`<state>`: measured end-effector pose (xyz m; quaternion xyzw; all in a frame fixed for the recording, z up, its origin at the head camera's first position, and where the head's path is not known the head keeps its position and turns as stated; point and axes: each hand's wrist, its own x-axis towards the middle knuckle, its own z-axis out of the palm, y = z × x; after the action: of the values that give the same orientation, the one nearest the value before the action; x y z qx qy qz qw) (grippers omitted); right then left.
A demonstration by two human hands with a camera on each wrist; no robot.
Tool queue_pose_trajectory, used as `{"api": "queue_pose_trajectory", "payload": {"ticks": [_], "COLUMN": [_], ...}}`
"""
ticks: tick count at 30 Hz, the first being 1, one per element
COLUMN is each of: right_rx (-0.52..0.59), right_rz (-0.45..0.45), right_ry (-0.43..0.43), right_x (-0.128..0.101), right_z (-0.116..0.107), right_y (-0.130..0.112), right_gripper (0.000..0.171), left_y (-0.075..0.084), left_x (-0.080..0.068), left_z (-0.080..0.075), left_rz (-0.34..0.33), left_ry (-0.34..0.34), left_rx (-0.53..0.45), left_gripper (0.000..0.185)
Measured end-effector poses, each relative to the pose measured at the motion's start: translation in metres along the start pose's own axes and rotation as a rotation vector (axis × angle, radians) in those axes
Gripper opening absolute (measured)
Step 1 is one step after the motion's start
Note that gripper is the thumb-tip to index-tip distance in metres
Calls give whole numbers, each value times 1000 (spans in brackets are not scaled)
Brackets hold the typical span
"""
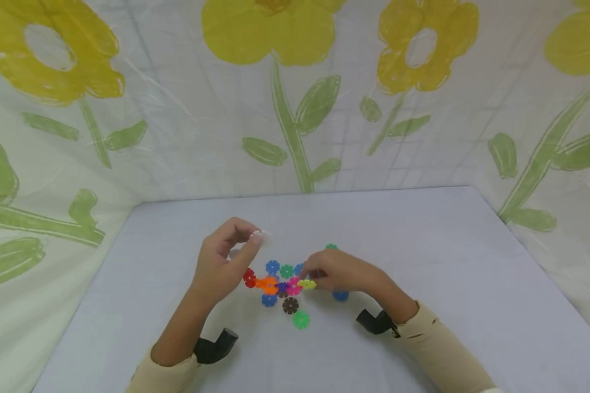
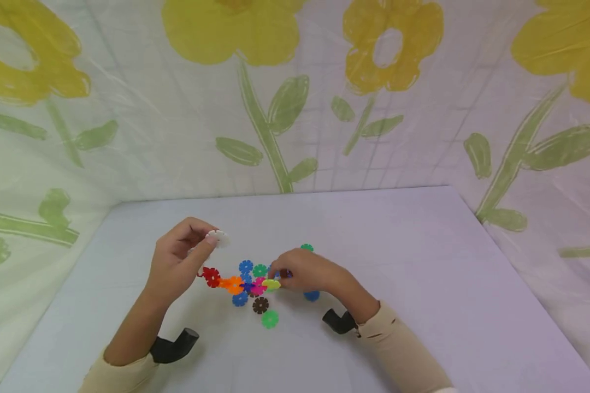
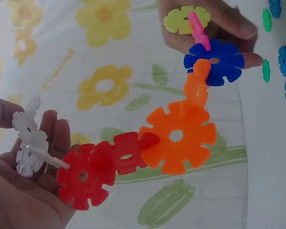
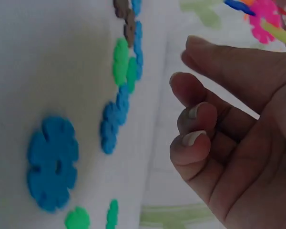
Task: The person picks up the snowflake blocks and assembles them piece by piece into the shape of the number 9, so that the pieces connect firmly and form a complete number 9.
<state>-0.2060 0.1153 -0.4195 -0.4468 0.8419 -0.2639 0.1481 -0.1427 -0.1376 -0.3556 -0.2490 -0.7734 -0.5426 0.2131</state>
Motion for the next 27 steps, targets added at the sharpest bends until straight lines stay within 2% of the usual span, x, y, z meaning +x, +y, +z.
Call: {"api": "queue_pose_trajectory", "payload": {"ticks": [3,5,9,12,14,20,27], "right_rx": [32,43,62,65,57,37,15], "right_rz": [14,41,72,70,79,103,161], "right_ry": [-92,-113,-109,-101,-95,-110,-160], "right_x": [7,10,12,13,14,12,10], "right_z": [16,24,34,40,43,43,34], "right_y": [-6,-10,-16,-16,-14,-12,-12], "right_gripper": [22,20,5,15,15,11,18], "left_y": [2,3,4,3,3,2,2], "left_x": [1,1,1,1,1,1,1], "left_z": [-2,-2,-3,-4,-4,-3,-3], "left_rz": [23,30,33,38,42,40,27], "left_ry": [21,26,16,3,-1,-14,-35], "left_rx": [-44,-66,-114,-135,-139,-152,-142], "left_gripper": [9,9,11,13,14,16,16]}}
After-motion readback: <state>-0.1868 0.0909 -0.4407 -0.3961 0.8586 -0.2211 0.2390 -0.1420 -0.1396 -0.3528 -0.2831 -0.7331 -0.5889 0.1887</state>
